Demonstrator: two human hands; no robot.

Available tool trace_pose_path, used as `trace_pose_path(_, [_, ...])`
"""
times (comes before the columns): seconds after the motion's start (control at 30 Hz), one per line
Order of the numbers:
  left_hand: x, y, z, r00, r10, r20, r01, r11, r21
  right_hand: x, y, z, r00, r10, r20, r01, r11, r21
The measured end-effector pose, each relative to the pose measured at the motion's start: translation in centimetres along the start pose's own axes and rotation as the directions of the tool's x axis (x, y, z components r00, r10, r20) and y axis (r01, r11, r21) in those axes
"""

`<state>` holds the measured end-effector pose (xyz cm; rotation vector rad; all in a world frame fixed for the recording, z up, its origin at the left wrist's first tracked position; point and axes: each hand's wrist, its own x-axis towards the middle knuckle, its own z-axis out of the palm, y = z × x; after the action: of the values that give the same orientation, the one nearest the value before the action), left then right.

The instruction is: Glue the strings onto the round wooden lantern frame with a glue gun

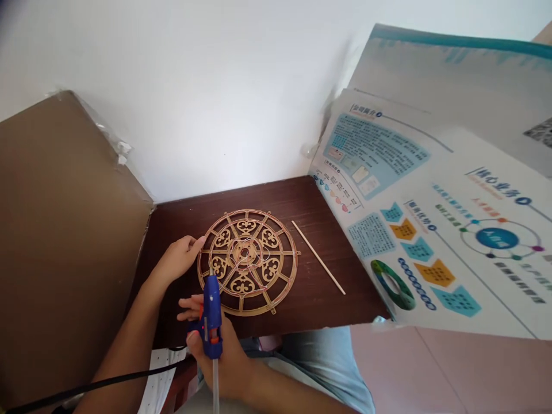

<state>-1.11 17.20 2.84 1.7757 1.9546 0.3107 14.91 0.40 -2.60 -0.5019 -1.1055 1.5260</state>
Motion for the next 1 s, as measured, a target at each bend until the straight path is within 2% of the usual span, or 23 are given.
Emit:
trace_pose_path(0.13, [1.6, 1.0, -0.7, 0.997, 0.014, 0.081, -0.021, 0.995, 0.094, 0.0, 0.3, 0.2, 1.0, -0.013, 0.006, 0.013, 0.999, 0.048])
trace_pose_path(0.3, [1.8, 1.4, -1.1, 0.988, 0.068, 0.139, -0.078, 0.994, 0.071, 0.1, 0.5, 0.2, 0.999, -0.046, 0.025, 0.046, 0.999, 0.013])
trace_pose_path(0.43, [0.9, 0.7, -1.0, 0.987, 0.065, 0.146, -0.055, 0.996, -0.067, 0.2, 0.2, 0.1, 0.999, -0.046, 0.024, 0.046, 0.998, -0.032])
trace_pose_path(0.53, [0.1, -0.3, -0.6, 0.987, 0.01, 0.159, 0.025, 0.975, -0.22, 0.5, 0.0, 0.2, 0.999, -0.027, 0.028, 0.029, 0.997, -0.078])
trace_pose_path(0.63, [-0.5, -1.2, -0.3, 0.985, -0.044, 0.167, 0.1, 0.933, -0.346, 0.7, 0.1, 0.2, 0.998, 0.022, 0.059, -0.021, 0.999, -0.024])
trace_pose_path(0.77, [-2.0, -1.4, -0.3, 0.984, -0.08, 0.156, 0.155, 0.816, -0.556, 0.9, -0.3, -0.1, 0.992, 0.092, 0.089, -0.099, 0.992, 0.078])
trace_pose_path(0.9, [-4.2, -1.0, 0.1, 0.987, -0.148, 0.059, 0.136, 0.594, -0.793, 1.2, -0.6, 0.1, 0.994, 0.101, 0.033, -0.105, 0.988, 0.113])
trace_pose_path(1.0, [-5.3, -0.7, 1.0, 0.968, -0.25, -0.026, 0.084, 0.421, -0.903, 1.5, -0.4, 0.3, 0.997, 0.072, -0.031, -0.071, 0.997, 0.02])
